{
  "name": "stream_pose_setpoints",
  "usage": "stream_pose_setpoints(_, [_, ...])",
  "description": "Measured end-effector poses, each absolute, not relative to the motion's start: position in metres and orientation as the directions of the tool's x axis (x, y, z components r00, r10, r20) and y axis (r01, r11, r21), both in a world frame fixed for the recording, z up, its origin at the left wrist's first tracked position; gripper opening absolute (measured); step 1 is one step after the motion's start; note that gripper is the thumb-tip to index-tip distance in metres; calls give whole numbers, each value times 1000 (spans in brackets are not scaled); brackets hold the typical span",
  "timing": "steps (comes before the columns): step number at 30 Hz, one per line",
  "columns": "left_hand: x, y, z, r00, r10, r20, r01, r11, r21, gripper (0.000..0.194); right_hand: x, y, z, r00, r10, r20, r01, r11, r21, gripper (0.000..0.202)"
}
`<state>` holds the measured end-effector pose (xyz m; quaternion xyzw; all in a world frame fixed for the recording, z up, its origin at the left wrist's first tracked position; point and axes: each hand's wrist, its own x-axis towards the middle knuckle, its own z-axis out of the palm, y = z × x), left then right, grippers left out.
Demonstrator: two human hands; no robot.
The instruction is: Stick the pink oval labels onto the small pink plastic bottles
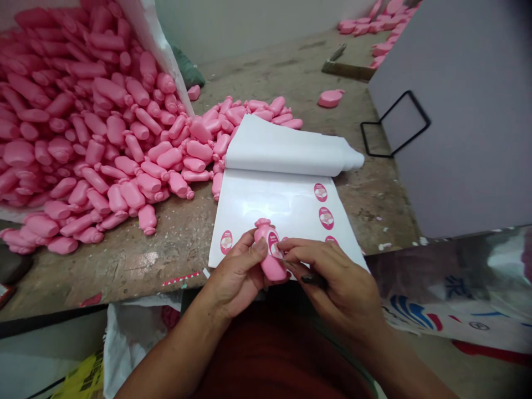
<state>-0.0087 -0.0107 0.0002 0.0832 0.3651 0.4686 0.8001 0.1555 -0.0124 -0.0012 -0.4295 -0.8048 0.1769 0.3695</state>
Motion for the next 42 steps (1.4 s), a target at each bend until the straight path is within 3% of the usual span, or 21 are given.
stream_pose_setpoints(17, [-10, -11, -4, 287, 840, -461, -701, 512, 497, 56, 156, -17, -5, -265, 883, 388, 549, 469, -692, 21])
stream_pose_setpoints(28, [-9, -11, -9, 306, 851, -427, -716, 501, 486, 50, 160, -18, 0, -247, 898, 364, 531, 439, -725, 24])
stream_pose_setpoints(42, [-4, -9, -8, 302, 841, -449, -709, 513, 484, 62, 159, -20, -2, -303, 822, 483, 547, 565, -617, 24])
